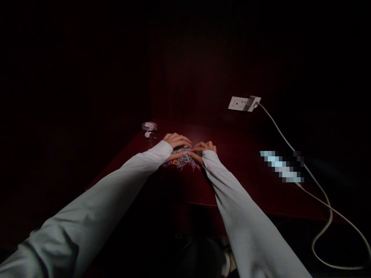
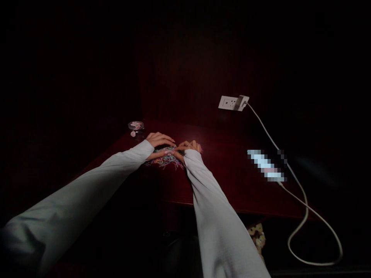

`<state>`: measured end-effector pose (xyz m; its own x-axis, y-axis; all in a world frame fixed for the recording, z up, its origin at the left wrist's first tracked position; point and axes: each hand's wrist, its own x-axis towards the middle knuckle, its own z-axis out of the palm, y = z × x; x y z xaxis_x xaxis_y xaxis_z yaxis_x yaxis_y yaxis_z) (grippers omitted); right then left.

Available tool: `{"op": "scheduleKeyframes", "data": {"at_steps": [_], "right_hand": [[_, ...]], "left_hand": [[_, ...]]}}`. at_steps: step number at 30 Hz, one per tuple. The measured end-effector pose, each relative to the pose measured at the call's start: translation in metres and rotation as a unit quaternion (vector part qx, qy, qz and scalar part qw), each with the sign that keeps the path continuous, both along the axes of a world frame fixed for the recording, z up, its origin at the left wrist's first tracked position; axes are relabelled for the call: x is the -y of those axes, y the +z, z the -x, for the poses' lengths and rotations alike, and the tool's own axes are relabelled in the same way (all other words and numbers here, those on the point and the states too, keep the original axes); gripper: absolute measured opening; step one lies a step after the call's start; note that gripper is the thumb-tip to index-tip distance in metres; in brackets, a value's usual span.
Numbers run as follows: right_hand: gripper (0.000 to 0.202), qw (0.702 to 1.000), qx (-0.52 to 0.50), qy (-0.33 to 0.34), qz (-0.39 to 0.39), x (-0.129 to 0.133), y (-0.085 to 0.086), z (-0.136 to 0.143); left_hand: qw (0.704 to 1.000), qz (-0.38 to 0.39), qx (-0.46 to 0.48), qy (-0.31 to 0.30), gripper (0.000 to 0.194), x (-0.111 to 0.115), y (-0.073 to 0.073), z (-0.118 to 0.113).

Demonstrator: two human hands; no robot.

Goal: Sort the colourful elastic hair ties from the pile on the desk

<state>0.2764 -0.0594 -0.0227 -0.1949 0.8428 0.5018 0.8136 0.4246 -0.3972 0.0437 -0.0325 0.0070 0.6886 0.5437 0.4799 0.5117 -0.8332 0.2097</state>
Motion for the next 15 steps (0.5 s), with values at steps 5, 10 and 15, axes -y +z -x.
{"op": "scheduleKeyframes", "data": {"at_steps": [5, 10, 15], "right_hand": [[0.031, 0.999, -0.036, -0.008, -0.009, 0.003, -0.003, -0.013], [0.031, 0.999, -0.044, 0.000, 0.015, 0.016, -0.004, -0.025], [0.036, 1.000, -0.008, 0.013, 0.017, 0.035, -0.004, -0.015]], "left_hand": [[0.995, 0.018, -0.009, -0.103, 0.049, -0.006, -0.010, -0.001], [0.987, 0.044, 0.009, -0.157, 0.042, -0.017, -0.024, -0.001], [0.987, 0.091, 0.022, -0.129, 0.038, -0.023, -0.035, -0.002]]}}
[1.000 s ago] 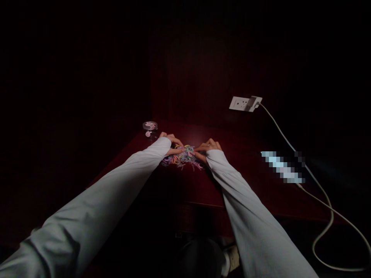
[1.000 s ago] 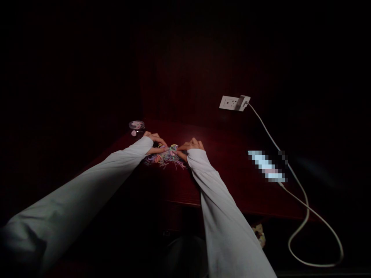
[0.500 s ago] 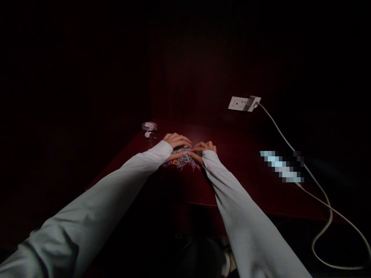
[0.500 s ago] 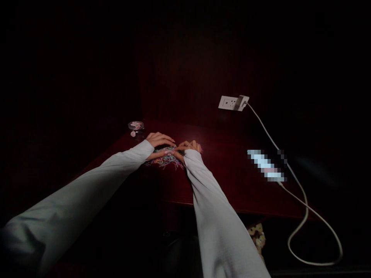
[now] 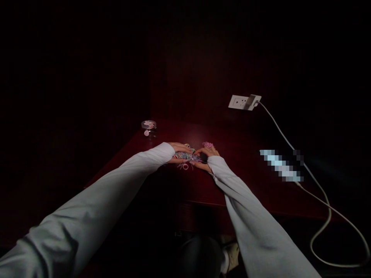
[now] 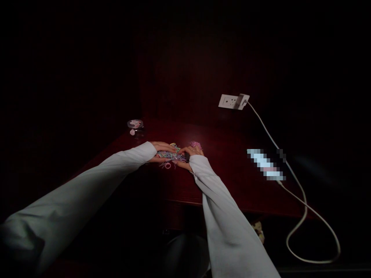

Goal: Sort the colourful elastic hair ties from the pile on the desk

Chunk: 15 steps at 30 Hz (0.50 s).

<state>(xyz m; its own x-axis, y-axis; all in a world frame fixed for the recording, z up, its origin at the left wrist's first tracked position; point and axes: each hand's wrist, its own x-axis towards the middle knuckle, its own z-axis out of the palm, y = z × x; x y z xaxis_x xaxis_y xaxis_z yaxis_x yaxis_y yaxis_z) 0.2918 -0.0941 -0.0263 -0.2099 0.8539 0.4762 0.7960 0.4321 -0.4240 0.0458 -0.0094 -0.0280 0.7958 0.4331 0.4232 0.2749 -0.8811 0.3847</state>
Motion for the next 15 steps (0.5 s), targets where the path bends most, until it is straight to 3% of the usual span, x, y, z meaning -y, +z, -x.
{"op": "scheduleKeyframes", "data": {"at_steps": [8, 15], "right_hand": [[0.025, 1.000, 0.018, 0.012, -0.001, 0.000, 0.000, 0.006], [0.022, 1.000, 0.007, 0.016, -0.002, -0.005, -0.004, 0.006]], "left_hand": [[0.998, 0.007, -0.007, 0.056, 0.032, -0.019, -0.013, -0.007], [0.999, 0.013, -0.006, 0.051, 0.031, -0.009, -0.001, 0.000]]}}
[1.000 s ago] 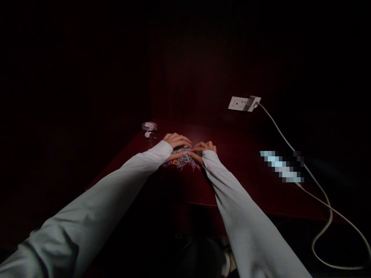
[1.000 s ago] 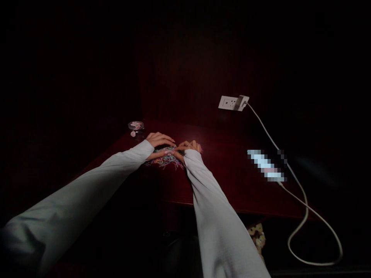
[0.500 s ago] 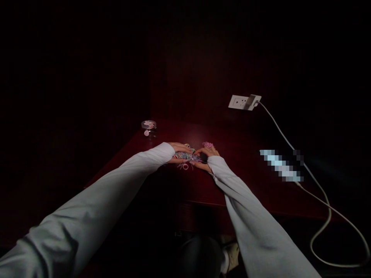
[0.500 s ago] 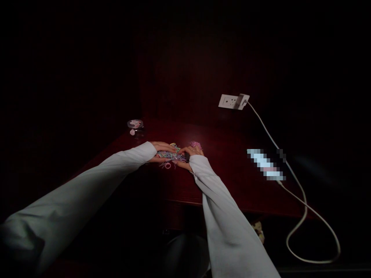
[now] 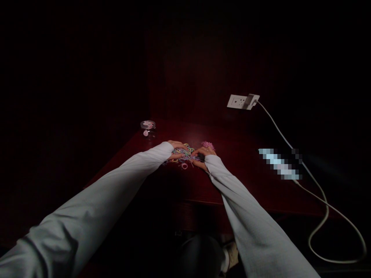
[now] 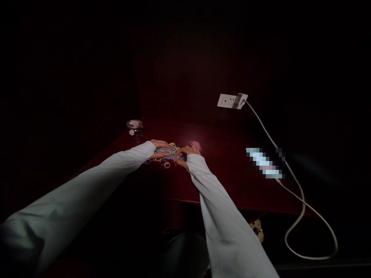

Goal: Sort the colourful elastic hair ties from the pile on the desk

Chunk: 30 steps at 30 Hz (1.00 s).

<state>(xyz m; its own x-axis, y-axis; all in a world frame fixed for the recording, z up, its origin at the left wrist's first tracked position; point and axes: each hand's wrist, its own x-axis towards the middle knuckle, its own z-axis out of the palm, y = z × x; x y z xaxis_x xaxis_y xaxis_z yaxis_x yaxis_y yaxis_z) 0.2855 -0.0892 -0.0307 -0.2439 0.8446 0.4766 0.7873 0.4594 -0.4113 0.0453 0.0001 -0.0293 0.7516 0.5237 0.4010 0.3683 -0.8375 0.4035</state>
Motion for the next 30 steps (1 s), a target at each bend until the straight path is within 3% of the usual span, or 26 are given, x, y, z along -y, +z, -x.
{"op": "scheduleKeyframes", "data": {"at_steps": [16, 30], "right_hand": [[0.026, 0.999, 0.019, 0.025, -0.013, -0.008, -0.003, 0.000], [0.032, 0.998, -0.030, 0.030, -0.038, -0.012, -0.006, -0.002]], "left_hand": [[0.999, -0.012, 0.022, -0.035, 0.030, -0.002, 0.000, 0.004], [0.997, -0.032, 0.049, -0.051, 0.027, 0.001, 0.000, 0.003]]}}
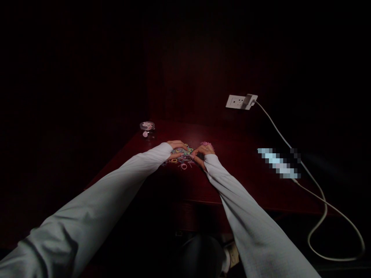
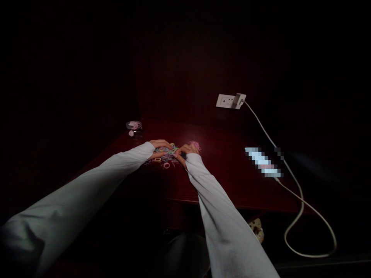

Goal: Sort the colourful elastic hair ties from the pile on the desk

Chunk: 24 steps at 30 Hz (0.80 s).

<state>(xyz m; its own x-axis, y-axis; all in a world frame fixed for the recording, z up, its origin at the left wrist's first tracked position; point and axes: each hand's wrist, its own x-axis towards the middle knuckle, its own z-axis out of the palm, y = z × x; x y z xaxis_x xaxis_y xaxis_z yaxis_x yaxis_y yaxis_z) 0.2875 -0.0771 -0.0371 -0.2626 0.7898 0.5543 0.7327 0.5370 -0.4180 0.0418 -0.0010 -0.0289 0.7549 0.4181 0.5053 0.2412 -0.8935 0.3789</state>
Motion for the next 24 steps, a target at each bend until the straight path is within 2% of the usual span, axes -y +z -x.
{"op": "scheduleKeyframes", "data": {"at_steps": [10, 15, 24], "right_hand": [[0.030, 0.996, -0.091, 0.005, 0.004, -0.002, -0.003, -0.002], [0.031, 0.994, -0.105, 0.009, 0.021, 0.000, -0.002, 0.000], [0.025, 0.994, -0.105, 0.003, 0.034, 0.008, 0.003, 0.003]], "left_hand": [[1.000, 0.014, 0.001, -0.005, 0.028, 0.004, 0.003, 0.000], [0.999, -0.016, 0.021, -0.017, 0.029, 0.005, 0.003, -0.003], [0.998, -0.059, -0.021, 0.001, 0.026, 0.013, 0.013, -0.003]]}}
